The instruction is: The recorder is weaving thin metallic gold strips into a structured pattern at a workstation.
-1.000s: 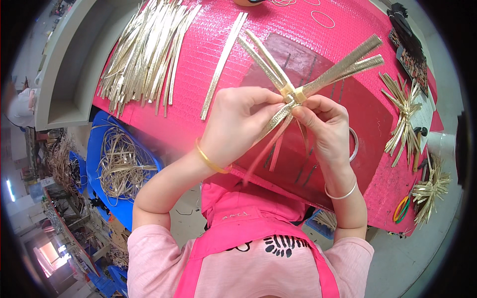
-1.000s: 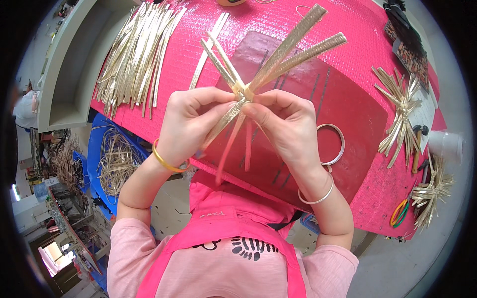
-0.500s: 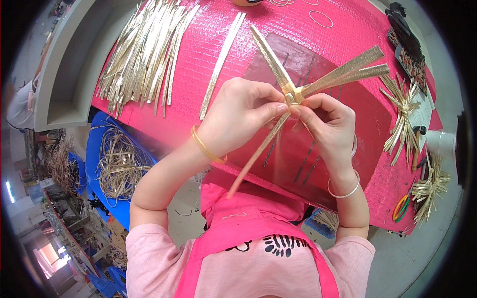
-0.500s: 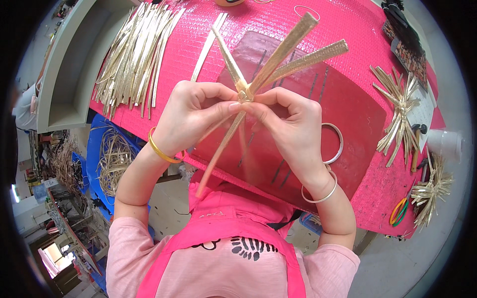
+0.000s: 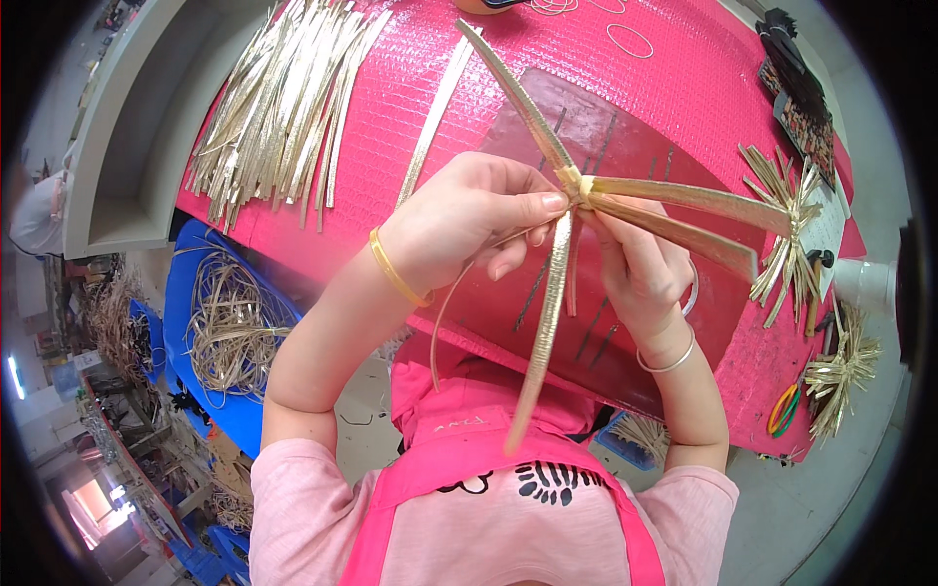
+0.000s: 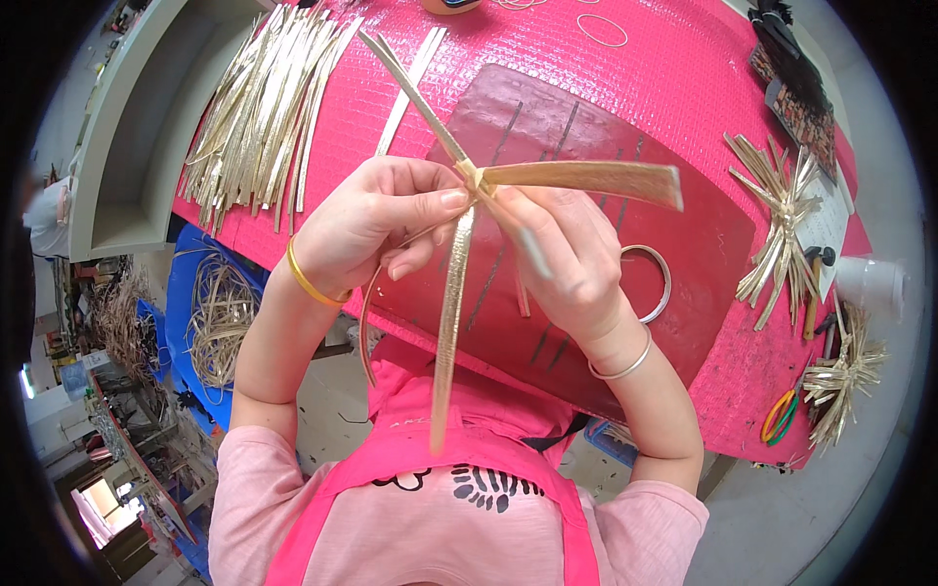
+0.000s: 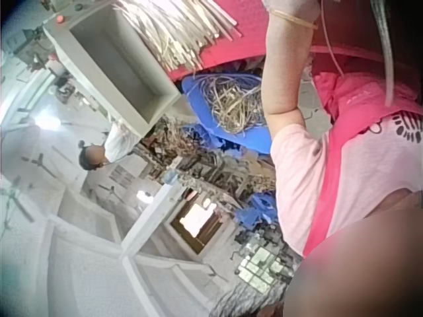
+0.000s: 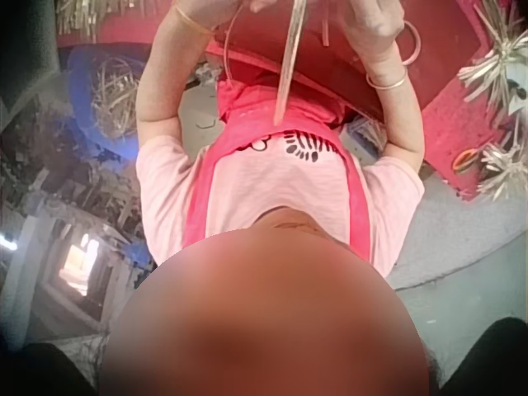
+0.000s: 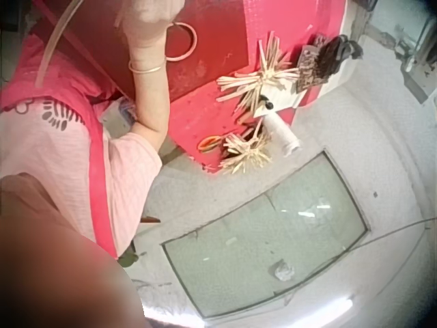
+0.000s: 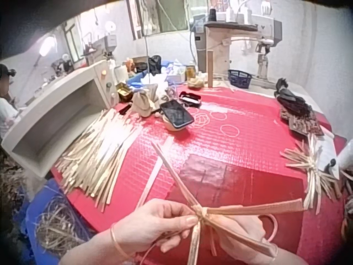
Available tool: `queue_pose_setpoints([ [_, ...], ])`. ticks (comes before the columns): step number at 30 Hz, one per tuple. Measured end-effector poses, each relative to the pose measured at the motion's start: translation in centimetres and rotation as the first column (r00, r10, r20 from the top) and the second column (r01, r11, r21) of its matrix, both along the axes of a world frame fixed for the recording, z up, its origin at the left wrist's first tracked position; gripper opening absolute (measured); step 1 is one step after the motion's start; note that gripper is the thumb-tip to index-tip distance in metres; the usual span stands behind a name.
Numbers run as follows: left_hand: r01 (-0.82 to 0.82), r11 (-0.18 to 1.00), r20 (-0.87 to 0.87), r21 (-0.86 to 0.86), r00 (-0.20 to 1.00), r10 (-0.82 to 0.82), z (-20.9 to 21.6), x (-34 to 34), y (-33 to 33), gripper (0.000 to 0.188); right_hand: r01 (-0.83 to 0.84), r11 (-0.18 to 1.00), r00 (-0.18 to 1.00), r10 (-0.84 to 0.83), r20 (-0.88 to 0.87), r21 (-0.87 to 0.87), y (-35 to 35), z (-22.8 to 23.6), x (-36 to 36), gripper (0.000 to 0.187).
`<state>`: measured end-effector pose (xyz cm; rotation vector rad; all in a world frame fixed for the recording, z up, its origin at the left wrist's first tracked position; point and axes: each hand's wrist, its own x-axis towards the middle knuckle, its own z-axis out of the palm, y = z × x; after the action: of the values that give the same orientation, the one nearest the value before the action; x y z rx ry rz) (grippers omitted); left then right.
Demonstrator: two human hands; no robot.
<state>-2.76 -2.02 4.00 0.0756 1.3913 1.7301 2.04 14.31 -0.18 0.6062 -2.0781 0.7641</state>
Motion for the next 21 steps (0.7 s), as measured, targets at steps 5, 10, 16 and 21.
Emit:
queue_pose_setpoints([
  [5, -0.261, 0.954, -0.119, 0.149, 0.953, 0.279, -0.6, 1.1, 1.9, 0.017, 0.084, 0.749, 0.858, 0.280, 0.429, -0.657, -0.8, 0.2, 0.3, 0.008],
  [10, -0.383, 0.905, -0.173, 0.186, 0.894, 0.414, -1.7, 2.3, 3.0, 0.016, 0.218, 0.551, 0.728, 0.457, 0.510, -0.806, -0.9, 1.6, 1.1, 0.009],
  [16, -0.405, 0.906, -0.368, 0.120, 0.829, 0.420, -1.0, 2.1, 3.1, 0.017, 0.217, 0.476, 0.615, 0.611, 0.498, -0.852, 0.4, 2.2, 0.5, 0.011],
  [21, -0.075, 0.997, -0.213, -0.017, 0.975, 0.069, -0.5, -0.2, 1.3, 0.019, 0.232, 0.425, 0.482, 0.732, 0.483, -0.875, 1.1, 1.4, 0.3, 0.014],
])
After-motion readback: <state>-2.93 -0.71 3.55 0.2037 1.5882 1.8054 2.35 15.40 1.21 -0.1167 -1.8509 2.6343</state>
